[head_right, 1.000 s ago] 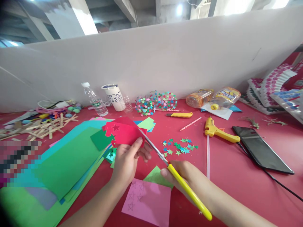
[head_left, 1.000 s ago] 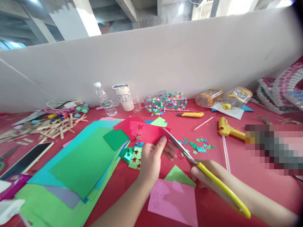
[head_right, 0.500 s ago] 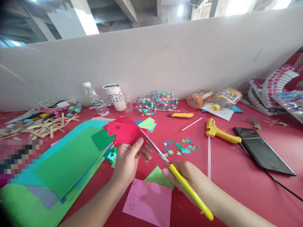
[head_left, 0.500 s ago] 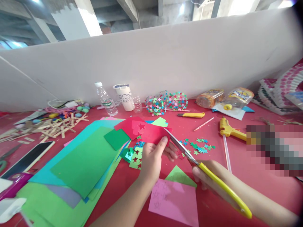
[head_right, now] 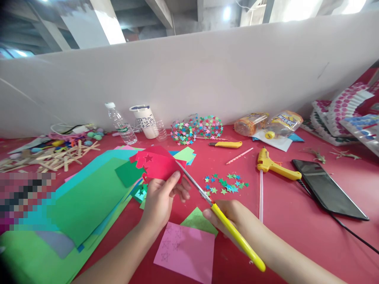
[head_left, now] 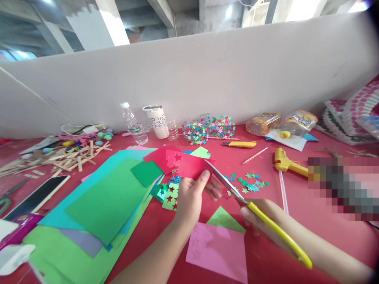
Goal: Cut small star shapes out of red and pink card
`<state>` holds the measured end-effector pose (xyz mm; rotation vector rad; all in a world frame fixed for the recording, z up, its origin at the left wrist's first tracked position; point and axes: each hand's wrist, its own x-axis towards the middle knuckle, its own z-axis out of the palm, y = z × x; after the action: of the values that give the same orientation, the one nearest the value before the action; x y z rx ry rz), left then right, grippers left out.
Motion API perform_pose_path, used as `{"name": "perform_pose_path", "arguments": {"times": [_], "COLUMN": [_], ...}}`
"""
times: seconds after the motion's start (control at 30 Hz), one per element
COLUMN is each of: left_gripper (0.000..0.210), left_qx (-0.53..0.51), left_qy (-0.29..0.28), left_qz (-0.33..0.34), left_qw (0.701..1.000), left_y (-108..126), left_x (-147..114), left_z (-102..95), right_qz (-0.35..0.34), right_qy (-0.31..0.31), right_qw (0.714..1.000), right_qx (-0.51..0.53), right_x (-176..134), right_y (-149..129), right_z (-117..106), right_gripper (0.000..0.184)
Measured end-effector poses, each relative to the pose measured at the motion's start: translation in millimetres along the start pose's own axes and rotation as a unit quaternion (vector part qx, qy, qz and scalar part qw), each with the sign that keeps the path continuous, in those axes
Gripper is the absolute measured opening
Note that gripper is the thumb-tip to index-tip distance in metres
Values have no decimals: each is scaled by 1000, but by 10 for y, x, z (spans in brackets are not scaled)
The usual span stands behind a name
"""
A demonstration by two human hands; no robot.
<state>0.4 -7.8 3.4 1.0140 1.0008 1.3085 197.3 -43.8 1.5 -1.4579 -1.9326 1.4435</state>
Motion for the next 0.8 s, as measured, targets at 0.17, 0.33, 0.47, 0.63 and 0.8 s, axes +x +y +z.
{"name": "perform_pose_path", "arguments": {"times": [0.17,0.33,0.47,0.63,0.8], "left_gripper": [38,20,22,35,47], "left_qx": [-11,-62,-72,-15,2], "left_qy": [8,96,121,62,24], "left_qz": [13,59,45,37,14], "left_qw": [1000,992,989,997,1000], "left_y": [40,105,97,-34,-111], "left_x": [-4,58,83,-39,-92], "left_z": [-4,-55,-79,-21,1], "right_qz": [-3,8,-2,-5,-22], "right_qy": [-2,-30,-31,-8,-5], "right_qw": [1000,999,998,993,991], "right_qx": [16,37,57,115,135], "right_x": [2,-23,-39,-37,-52], "right_y": [-8,-44,-52,-1,27], "right_z": [-24,-71,-71,12,31], "right_gripper": [65,70,72,76,70]}}
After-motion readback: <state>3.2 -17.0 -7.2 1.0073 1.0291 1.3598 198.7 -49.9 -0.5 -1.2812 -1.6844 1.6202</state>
